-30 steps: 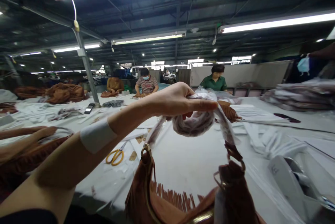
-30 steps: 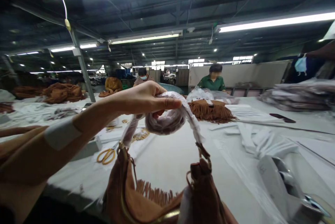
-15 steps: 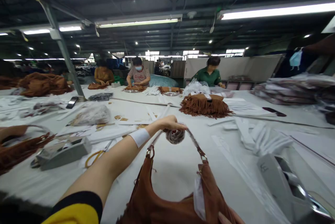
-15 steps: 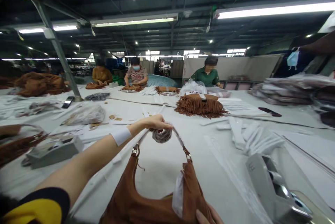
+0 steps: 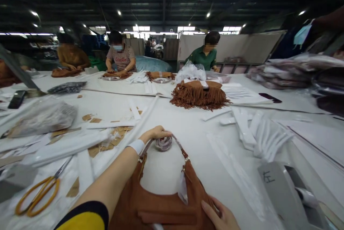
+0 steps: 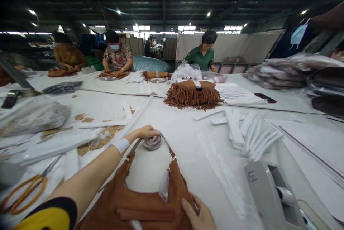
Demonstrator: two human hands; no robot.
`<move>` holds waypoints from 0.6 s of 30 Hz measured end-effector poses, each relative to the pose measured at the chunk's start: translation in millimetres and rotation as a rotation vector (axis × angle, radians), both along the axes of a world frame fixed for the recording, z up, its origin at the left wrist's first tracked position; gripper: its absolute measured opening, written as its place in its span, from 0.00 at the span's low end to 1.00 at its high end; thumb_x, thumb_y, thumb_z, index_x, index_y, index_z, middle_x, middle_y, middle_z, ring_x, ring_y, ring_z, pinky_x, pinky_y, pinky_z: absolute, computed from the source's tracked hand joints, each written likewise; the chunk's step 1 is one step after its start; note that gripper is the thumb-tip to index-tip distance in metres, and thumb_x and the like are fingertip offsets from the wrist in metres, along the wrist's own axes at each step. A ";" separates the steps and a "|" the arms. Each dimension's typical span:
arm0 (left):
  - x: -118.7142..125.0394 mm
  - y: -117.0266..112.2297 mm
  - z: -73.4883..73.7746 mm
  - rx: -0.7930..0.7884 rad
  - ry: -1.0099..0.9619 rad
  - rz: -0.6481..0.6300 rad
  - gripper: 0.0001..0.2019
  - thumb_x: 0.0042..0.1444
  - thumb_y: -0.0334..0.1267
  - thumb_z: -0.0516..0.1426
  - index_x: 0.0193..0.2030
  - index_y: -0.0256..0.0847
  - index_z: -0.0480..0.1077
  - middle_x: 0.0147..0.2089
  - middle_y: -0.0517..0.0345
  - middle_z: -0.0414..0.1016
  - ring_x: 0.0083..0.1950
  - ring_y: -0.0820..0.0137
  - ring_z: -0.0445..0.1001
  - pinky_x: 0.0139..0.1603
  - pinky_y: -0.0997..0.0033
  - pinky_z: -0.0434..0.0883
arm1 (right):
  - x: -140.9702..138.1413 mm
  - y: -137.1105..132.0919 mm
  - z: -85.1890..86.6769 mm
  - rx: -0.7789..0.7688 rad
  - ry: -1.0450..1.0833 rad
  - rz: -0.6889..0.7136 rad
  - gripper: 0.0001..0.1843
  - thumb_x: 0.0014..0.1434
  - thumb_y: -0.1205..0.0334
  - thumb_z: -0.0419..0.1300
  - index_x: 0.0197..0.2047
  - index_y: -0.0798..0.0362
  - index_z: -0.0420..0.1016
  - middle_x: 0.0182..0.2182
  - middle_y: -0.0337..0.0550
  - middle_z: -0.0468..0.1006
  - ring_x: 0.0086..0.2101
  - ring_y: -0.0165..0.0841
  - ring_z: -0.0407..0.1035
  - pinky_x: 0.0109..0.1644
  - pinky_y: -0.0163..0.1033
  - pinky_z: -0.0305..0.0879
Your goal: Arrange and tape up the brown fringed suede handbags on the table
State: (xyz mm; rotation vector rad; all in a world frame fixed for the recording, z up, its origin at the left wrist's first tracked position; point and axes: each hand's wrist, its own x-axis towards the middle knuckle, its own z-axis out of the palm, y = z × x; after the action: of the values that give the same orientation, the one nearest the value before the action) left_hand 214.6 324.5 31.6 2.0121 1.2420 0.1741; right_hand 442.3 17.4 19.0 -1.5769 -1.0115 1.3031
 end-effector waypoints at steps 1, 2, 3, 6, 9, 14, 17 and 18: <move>0.4 9.3 -6.7 -0.001 -0.018 -0.005 0.32 0.45 0.69 0.52 0.22 0.35 0.70 0.19 0.60 0.67 0.23 0.73 0.63 0.25 0.73 0.60 | 1.5 9.5 -1.3 0.000 0.002 0.003 0.30 0.53 0.40 0.60 0.49 0.56 0.75 0.46 0.48 0.80 0.48 0.47 0.73 0.54 0.48 0.71; 0.7 18.9 -12.2 0.001 -0.036 -0.007 0.32 0.46 0.69 0.51 0.22 0.36 0.70 0.19 0.59 0.68 0.23 0.73 0.63 0.26 0.74 0.60 | 3.2 19.3 -2.9 0.000 0.007 0.015 0.30 0.53 0.41 0.60 0.50 0.57 0.75 0.47 0.49 0.80 0.49 0.47 0.72 0.55 0.48 0.70; 1.0 28.8 -16.7 0.008 -0.054 -0.006 0.33 0.46 0.69 0.51 0.23 0.35 0.71 0.20 0.59 0.68 0.24 0.73 0.63 0.26 0.74 0.61 | 5.2 29.2 -4.6 -0.002 0.009 0.032 0.30 0.54 0.42 0.60 0.50 0.57 0.74 0.47 0.49 0.79 0.49 0.46 0.72 0.55 0.48 0.70; 1.8 57.9 -26.4 0.056 -0.090 0.012 0.32 0.48 0.68 0.51 0.24 0.35 0.71 0.21 0.59 0.69 0.25 0.73 0.64 0.27 0.74 0.61 | 11.6 57.0 -9.6 -0.021 -0.044 0.072 0.31 0.54 0.41 0.59 0.51 0.58 0.73 0.48 0.49 0.79 0.51 0.47 0.71 0.56 0.48 0.69; 3.6 81.0 -34.2 0.142 -0.105 0.043 0.29 0.49 0.65 0.53 0.25 0.35 0.72 0.24 0.58 0.72 0.27 0.72 0.65 0.28 0.74 0.60 | 17.6 76.9 -14.3 -0.031 -0.282 0.042 0.34 0.52 0.39 0.58 0.54 0.57 0.72 0.47 0.50 0.80 0.47 0.48 0.73 0.53 0.50 0.70; 5.6 94.7 -46.8 0.300 -0.111 0.111 0.24 0.54 0.60 0.54 0.30 0.37 0.73 0.30 0.56 0.76 0.32 0.70 0.69 0.33 0.73 0.61 | 21.2 88.4 -24.2 -0.069 -0.719 0.104 0.35 0.57 0.38 0.49 0.57 0.54 0.68 0.42 0.51 0.81 0.39 0.49 0.76 0.48 0.52 0.71; 3.1 91.7 -50.8 0.375 -0.082 0.164 0.23 0.56 0.60 0.54 0.32 0.40 0.73 0.31 0.56 0.77 0.33 0.69 0.70 0.34 0.73 0.61 | 20.1 91.3 -28.8 0.014 -0.774 0.124 0.29 0.58 0.39 0.49 0.53 0.50 0.72 0.49 0.49 0.78 0.48 0.49 0.73 0.52 0.49 0.70; 2.1 90.2 -51.0 0.393 -0.068 0.181 0.23 0.56 0.60 0.54 0.32 0.40 0.73 0.32 0.56 0.77 0.34 0.69 0.71 0.34 0.73 0.61 | 19.3 92.8 -29.2 0.031 -0.778 0.128 0.28 0.59 0.40 0.49 0.52 0.49 0.72 0.49 0.48 0.79 0.48 0.48 0.73 0.52 0.49 0.70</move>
State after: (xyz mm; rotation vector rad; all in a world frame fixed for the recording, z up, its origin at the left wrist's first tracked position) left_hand 216.8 414.8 -19.4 2.1946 1.4310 0.6108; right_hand 461.6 110.2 -10.2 -2.0731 -1.6050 0.7270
